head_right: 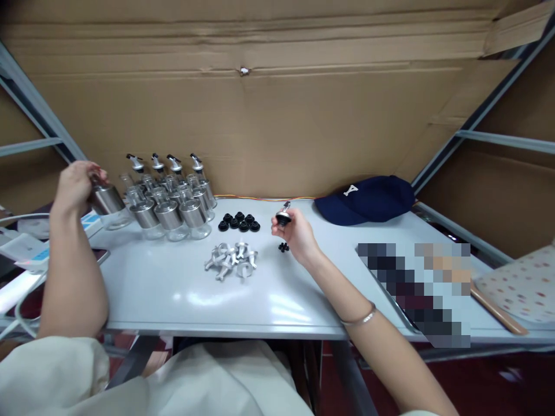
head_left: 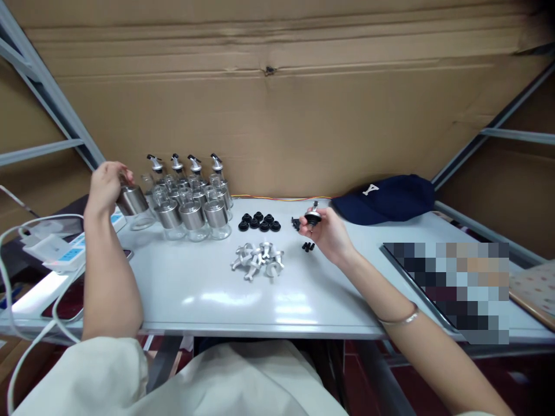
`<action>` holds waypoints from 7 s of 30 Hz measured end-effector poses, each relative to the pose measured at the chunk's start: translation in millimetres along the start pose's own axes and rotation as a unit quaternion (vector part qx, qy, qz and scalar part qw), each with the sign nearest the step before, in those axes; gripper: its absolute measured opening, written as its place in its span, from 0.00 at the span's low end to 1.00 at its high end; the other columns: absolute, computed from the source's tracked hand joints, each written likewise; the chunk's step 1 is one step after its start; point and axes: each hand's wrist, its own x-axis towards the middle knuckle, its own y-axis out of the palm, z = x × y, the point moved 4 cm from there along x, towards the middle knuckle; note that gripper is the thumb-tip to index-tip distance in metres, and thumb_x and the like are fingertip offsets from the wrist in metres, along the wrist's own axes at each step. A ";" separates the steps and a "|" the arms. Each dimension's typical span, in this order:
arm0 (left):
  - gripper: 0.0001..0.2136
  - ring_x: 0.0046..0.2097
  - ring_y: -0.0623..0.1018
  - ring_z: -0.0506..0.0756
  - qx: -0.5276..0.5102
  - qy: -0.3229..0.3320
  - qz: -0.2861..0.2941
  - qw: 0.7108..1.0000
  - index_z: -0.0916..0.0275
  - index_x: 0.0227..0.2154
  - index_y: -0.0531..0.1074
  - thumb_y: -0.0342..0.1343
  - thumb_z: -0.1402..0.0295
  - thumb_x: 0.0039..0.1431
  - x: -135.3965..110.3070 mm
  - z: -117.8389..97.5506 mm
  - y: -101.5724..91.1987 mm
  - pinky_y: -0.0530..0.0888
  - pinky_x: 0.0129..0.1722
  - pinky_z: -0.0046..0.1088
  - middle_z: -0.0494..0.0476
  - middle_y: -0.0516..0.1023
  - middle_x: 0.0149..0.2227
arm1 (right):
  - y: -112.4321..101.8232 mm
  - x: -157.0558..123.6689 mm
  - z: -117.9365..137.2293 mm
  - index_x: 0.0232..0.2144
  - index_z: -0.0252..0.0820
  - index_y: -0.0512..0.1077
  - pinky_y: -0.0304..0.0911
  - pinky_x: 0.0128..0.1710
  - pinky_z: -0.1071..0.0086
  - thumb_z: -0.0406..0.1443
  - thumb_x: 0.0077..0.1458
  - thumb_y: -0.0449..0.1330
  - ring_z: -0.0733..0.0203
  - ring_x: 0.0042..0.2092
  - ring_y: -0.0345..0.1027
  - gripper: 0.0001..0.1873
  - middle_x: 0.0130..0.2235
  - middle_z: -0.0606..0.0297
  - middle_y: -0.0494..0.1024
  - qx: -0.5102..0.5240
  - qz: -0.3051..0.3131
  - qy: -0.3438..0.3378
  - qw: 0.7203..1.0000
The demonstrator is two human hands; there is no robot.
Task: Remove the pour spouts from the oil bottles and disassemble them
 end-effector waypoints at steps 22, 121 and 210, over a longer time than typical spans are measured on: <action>0.03 0.28 0.66 0.47 -0.026 0.056 -0.055 0.997 0.64 0.22 0.63 0.48 0.75 0.48 11.6 35.0 -5.8 0.61 0.30 0.23 0.45 0.65 0.22 | 23.8 -16.2 -10.3 0.29 0.41 0.61 0.59 0.32 0.67 0.40 0.47 0.56 0.65 0.25 0.65 0.10 0.23 0.69 0.72 -0.118 0.178 -0.023 0.977; 0.16 0.27 0.66 0.49 0.133 0.189 0.571 0.788 0.62 0.31 0.62 0.37 0.56 0.63 -188.1 -15.9 212.2 0.63 0.30 0.25 0.49 0.65 0.24 | -9.5 3.2 22.5 0.25 0.44 0.72 0.60 0.34 0.66 0.39 0.51 0.59 0.59 0.33 0.67 0.07 0.31 0.61 0.76 -0.566 0.139 -0.307 0.752; 0.15 0.24 0.63 0.48 0.275 0.310 0.630 0.657 0.64 0.22 0.63 0.45 0.61 0.61 -206.0 -61.2 184.5 0.57 0.27 0.25 0.49 0.64 0.22 | -25.5 6.9 20.9 0.32 0.40 0.67 0.64 0.34 0.68 0.35 0.51 0.55 0.61 0.31 0.72 0.04 0.28 0.62 0.79 -0.599 0.123 -0.162 0.774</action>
